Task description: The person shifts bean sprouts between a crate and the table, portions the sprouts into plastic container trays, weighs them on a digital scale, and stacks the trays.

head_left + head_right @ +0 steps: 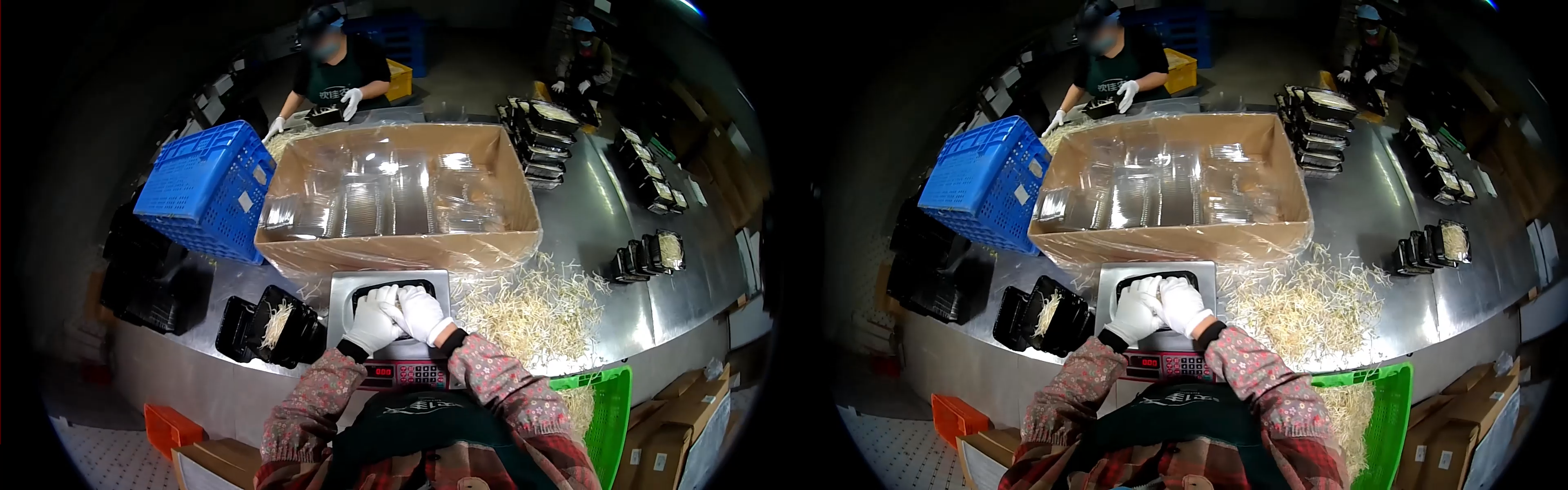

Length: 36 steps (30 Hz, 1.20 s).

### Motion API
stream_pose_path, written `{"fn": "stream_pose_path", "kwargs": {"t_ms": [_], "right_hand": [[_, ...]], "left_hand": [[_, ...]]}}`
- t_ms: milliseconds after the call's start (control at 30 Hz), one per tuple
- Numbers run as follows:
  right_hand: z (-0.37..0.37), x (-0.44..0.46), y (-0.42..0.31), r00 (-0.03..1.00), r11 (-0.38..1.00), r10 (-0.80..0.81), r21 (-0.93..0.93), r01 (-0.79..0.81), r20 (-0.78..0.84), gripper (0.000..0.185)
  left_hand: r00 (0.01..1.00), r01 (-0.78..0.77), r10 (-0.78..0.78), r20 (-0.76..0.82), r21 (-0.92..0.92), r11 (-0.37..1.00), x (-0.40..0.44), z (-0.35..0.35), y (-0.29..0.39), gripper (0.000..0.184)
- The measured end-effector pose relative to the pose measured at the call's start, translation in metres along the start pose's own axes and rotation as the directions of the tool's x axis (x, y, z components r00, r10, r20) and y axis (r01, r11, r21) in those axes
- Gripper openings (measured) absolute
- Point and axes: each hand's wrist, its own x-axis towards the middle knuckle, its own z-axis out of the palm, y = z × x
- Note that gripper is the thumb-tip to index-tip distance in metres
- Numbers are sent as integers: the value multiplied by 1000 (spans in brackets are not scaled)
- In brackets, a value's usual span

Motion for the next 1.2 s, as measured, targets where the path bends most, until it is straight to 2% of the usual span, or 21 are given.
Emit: {"fn": "stream_pose_path", "kwargs": {"t_ms": [67, 100, 133, 200, 233, 267, 367, 400, 467, 500, 533, 633, 667, 733, 767, 800, 900, 933, 1000, 1100, 1200], "right_hand": [[-5, 13, 7, 998, 1000, -14, 28, 13, 54, 62], [-12, 17, 9, 991, 999, -42, 8, 41, 130, 63], [-23, 18, 16, 958, 997, -74, 2, 77, 276, 59], [-60, 21, 26, 971, 961, -202, 218, 172, 128, 50], [-82, 30, 34, 983, 931, -183, 326, 164, 31, 42], [-106, 43, 46, 999, 940, -34, 340, 19, 38, 39], [-133, 84, 125, 887, 999, 52, 29, -43, -458, 49], [-132, 96, 161, 864, 974, 39, -172, -145, -503, 58], [-127, 104, 213, 910, 827, 260, -413, -382, -322, 57], [-140, 106, 218, 896, 809, 444, -425, -406, -11, 44], [-128, 107, 244, 906, 828, 422, -397, -396, -25, 32], [-150, 88, 231, 927, 909, 329, -205, -362, -178, 21], [-154, 84, 238, 929, 930, 311, -137, -341, -201, 19], [-162, 80, 247, 881, 892, 449, 15, -452, -148, 18], [-165, 79, 247, 866, 869, 494, 62, -490, -77, 17], [-170, 74, 247, 885, 885, 458, 143, -444, -83, 17], [-183, 69, 234, 862, 851, 393, 482, -209, -320, 12], [-186, 65, 228, 844, 849, 334, 523, -75, -420, 11], [-184, 59, 214, 797, 859, 304, 512, 7, -522, 12], [-168, 49, 212, 920, 953, 301, 41, -301, -251, 14], [-165, 37, 209, 926, 949, 315, 45, -312, -208, 18]], "left_hand": [[991, 56, -62, 117, 57, 997, 8, -2, 1, 71], [998, 40, -42, 45, 40, 998, 4, -2, 3, 71], [995, 16, -22, 100, 57, 998, 0, 4, -2, 73], [999, 31, -33, 41, 37, 999, -6, 4, 0, 77], [992, 60, -61, 113, 10, 998, -7, 3, -1, 86], [990, 78, -78, 114, 7, 997, -7, 0, 3, 86], [990, 118, -107, 96, -120, 986, -8, -23, 15, 98], [984, 148, -136, 111, -99, 984, -8, -32, 19, 99], [986, 164, -163, 20, -170, 972, -14, -38, 18, 92], [977, 207, -209, 27, -306, 929, -18, -46, 22, 85], [956, 278, -293, 5, -335, 900, -26, -49, 23, 77], [878, 305, -455, -150, -556, 773, -49, -48, 5, 61], [834, 327, -539, -122, -677, 660, -53, -59, 6, 55], [744, 326, -668, -33, -854, 406, -70, -59, -7, 51], [754, 392, -653, -72, -749, 534, -73, -60, -6, 50], [777, 357, -628, -40, -793, 493, -74, -55, 1, 51], [884, 323, -437, -166, -458, 828, -73, -44, 15, 60], [896, 351, -431, -108, -424, 835, -72, -43, 15, 67], [941, 249, -266, -208, -105, 963, -66, -41, 10, 89], [945, 273, -265, -194, 14, 962, -58, -40, 0, 107], [955, 293, -282, -91, 147, 945, -47, -29, -21, 118]]}}
